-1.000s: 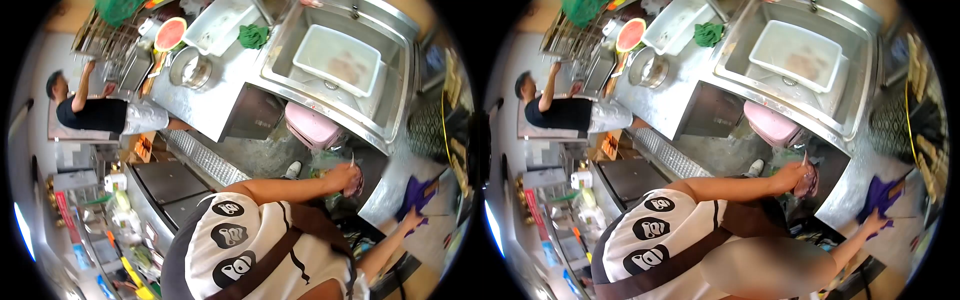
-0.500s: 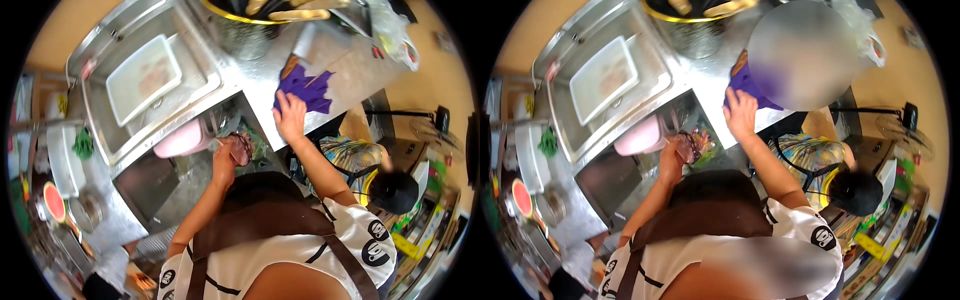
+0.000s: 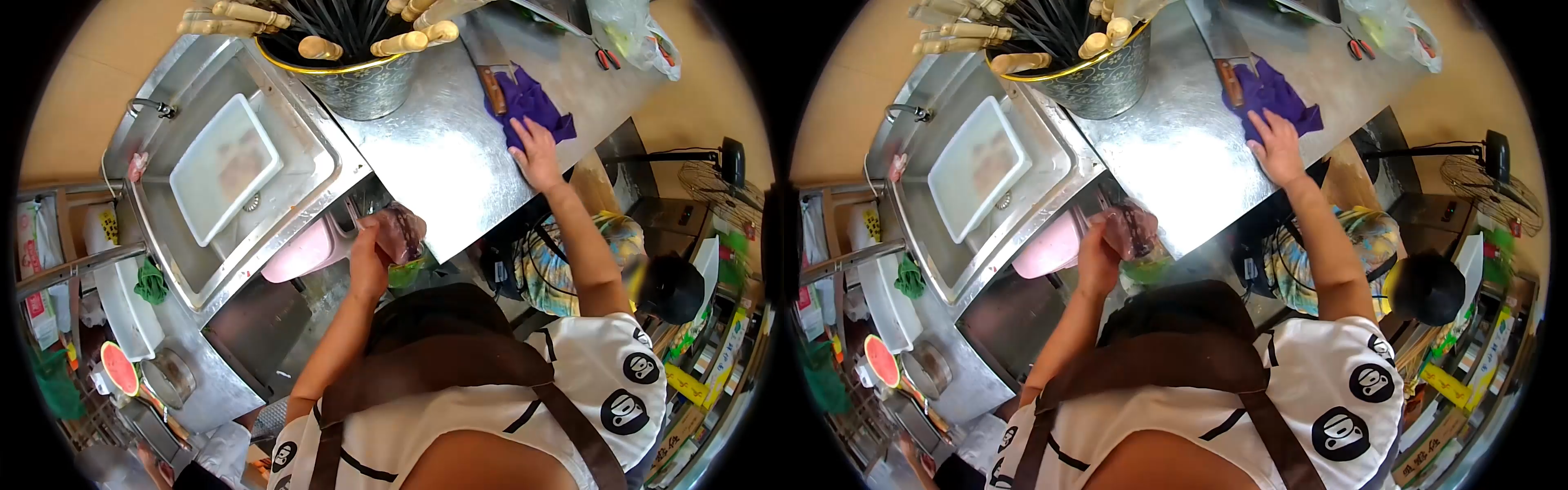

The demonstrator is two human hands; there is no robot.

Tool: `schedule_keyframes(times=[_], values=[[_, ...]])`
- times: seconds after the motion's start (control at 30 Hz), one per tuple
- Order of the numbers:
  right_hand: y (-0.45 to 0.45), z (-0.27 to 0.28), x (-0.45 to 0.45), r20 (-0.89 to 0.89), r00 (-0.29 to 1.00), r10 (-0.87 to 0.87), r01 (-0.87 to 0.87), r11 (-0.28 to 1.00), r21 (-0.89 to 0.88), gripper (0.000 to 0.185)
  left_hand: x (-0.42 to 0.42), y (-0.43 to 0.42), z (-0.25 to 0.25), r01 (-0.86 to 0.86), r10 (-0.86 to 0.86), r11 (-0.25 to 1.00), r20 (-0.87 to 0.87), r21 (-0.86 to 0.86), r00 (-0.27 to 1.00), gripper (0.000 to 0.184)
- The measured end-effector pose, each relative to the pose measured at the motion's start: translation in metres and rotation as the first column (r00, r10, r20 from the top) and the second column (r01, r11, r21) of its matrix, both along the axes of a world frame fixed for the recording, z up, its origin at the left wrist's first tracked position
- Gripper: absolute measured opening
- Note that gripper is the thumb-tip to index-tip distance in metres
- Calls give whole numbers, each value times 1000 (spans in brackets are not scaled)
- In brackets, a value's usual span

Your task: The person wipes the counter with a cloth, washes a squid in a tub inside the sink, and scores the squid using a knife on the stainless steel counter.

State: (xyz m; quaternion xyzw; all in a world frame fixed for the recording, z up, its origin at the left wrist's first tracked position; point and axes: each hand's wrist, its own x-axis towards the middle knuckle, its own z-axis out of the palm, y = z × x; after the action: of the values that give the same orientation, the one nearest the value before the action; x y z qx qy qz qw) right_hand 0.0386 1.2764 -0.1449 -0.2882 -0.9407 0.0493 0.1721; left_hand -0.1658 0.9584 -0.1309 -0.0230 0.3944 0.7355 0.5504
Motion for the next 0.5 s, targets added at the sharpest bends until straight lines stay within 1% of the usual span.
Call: schedule_keyframes(times=[0.03, 0.07, 0.13, 0.17, 0.2, 0.23, 0.27, 0.3, 0.33, 0.37, 0.4, 0.43, 0.47, 0.5], values=[[5, 12, -2, 51, 998, -38, 41, 998, -49, 58, -2, 3, 2, 6, -5, 999, -16, 36, 1000, 34], [7, 24, -6, 132, 989, -58, 56, 998, 14, 55, -3, 7, 6, -5, 5, 1000, -8, 30, 1000, 34], [2, 40, -32, -35, 990, -136, 140, 960, 242, 49, -3, 11, 26, -81, 81, 997, -23, 5, 996, 34], [1, 41, -47, -111, 989, -101, 116, 984, 134, 47, -8, 7, 31, -45, 49, 997, -61, 64, 997, 34], [0, 38, -64, -197, 977, -79, 86, 996, 29, 45, -10, 6, 28, -102, 100, 995, -102, -17, 990, 34], [-5, 34, -80, -208, 973, -104, 91, 993, -69, 46, -13, 0, 33, -115, 112, 993, -122, -23, 986, 35], [-4, 24, -92, -155, 977, -148, 140, 988, -58, 49, -17, -5, 38, -128, 123, 992, -144, -23, 982, 36], [1, 22, -98, -116, 980, -164, 164, 986, -10, 52, -19, -9, 38, -135, 130, 990, -153, -27, 980, 36], [4, 21, -102, -77, 980, -182, 185, 982, 38, 54, -21, -14, 36, -213, 202, 975, -154, -62, 967, 35], [4, 23, -98, -76, 975, -211, 218, 972, 89, 57, -23, -19, 37, -287, 271, 953, -158, -96, 950, 34], [-1, 32, -89, -73, 967, -243, 251, 958, 141, 60, -24, -24, 39, -292, 274, 951, -163, -98, 948, 34], [-8, 34, -78, -114, 950, -290, 304, 943, 135, 65, -23, -28, 42, -306, 272, 942, -225, -135, 936, 33], [-13, 35, -66, -96, 920, -381, 390, 914, 107, 68, -19, -29, 44, -318, 265, 934, -280, -165, 923, 33], [-5, 15, -48, -79, 911, -404, 409, 911, 55, 68, -16, -25, 54, -314, 272, 941, -268, -125, 924, 29]])
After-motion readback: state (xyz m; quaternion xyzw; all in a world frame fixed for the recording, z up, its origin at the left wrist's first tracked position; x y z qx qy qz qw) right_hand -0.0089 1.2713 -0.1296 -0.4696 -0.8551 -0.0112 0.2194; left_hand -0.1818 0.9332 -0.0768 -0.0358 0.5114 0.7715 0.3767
